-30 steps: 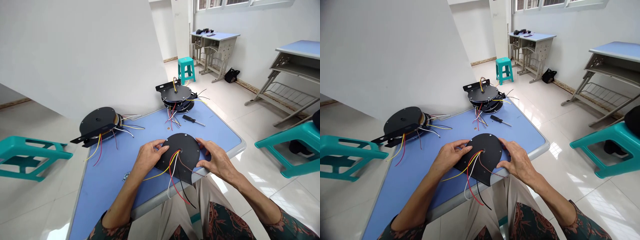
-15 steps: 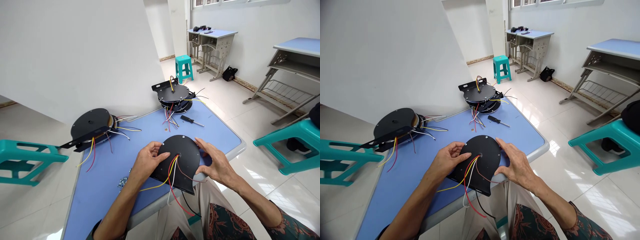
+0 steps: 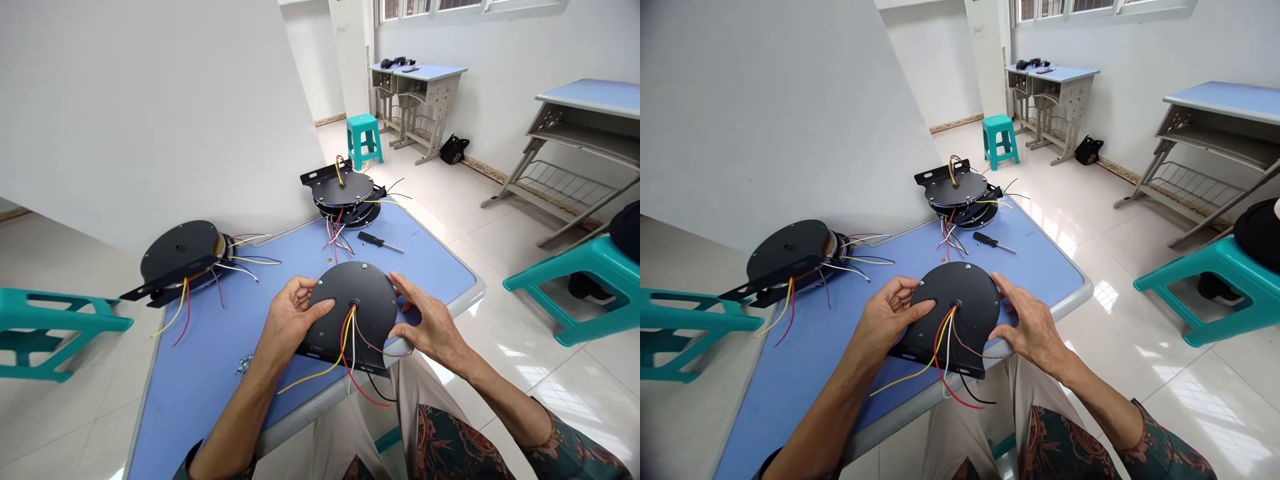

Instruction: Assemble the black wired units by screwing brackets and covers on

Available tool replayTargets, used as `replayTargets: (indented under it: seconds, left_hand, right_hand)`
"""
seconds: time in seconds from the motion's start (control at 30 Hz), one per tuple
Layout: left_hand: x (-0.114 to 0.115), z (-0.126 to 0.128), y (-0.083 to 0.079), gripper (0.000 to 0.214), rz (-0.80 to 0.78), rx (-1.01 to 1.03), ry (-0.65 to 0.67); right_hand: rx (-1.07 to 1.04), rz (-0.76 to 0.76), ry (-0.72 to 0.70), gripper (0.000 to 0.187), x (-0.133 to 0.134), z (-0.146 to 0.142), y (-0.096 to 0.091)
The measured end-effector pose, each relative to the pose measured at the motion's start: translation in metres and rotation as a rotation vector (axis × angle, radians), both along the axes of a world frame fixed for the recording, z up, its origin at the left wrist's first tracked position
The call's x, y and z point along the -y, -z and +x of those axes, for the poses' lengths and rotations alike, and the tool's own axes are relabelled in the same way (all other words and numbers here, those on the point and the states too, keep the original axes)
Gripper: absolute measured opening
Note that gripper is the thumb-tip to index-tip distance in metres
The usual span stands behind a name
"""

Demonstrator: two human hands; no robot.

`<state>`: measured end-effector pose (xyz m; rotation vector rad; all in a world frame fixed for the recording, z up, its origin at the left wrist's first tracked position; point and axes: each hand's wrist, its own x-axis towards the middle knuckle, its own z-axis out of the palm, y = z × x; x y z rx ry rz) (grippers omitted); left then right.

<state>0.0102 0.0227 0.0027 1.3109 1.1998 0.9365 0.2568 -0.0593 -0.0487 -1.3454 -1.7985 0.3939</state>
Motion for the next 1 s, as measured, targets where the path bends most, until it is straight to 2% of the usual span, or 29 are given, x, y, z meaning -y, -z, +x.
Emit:
replayTargets:
  seconds: [0.23,0.43,0.67,0.83,1.0]
  left_hand:
    - [0.001,0.002,0.000,0.048,0.056,0.034,-0.032]
    - [0.003,0.002,0.000,0.048,0.103,0.089,-0.032]
    - [0.005,0.006,0.001,0.050,0.154,0.099,-0.058]
    - [0.005,0.007,0.006,0.052,0.157,0.241,-0.057]
    - [0.008,0.008,0.005,0.048,0.071,0.296,0.073]
  right_hand:
    - [-0.078,-0.025,0.023,0.075,0.001,-0.001,-0.002]
    - [-0.117,-0.052,-0.072,0.032,-0.001,0.000,-0.004]
    - [-0.284,-0.211,-0.215,0.037,0.002,0.004,-0.018]
    - [-0.488,-0.259,-0.107,0.037,0.001,-0.011,-0.025]
    - [-0.658,-0.266,-0.003,0.041,-0.005,-0.024,-0.029]
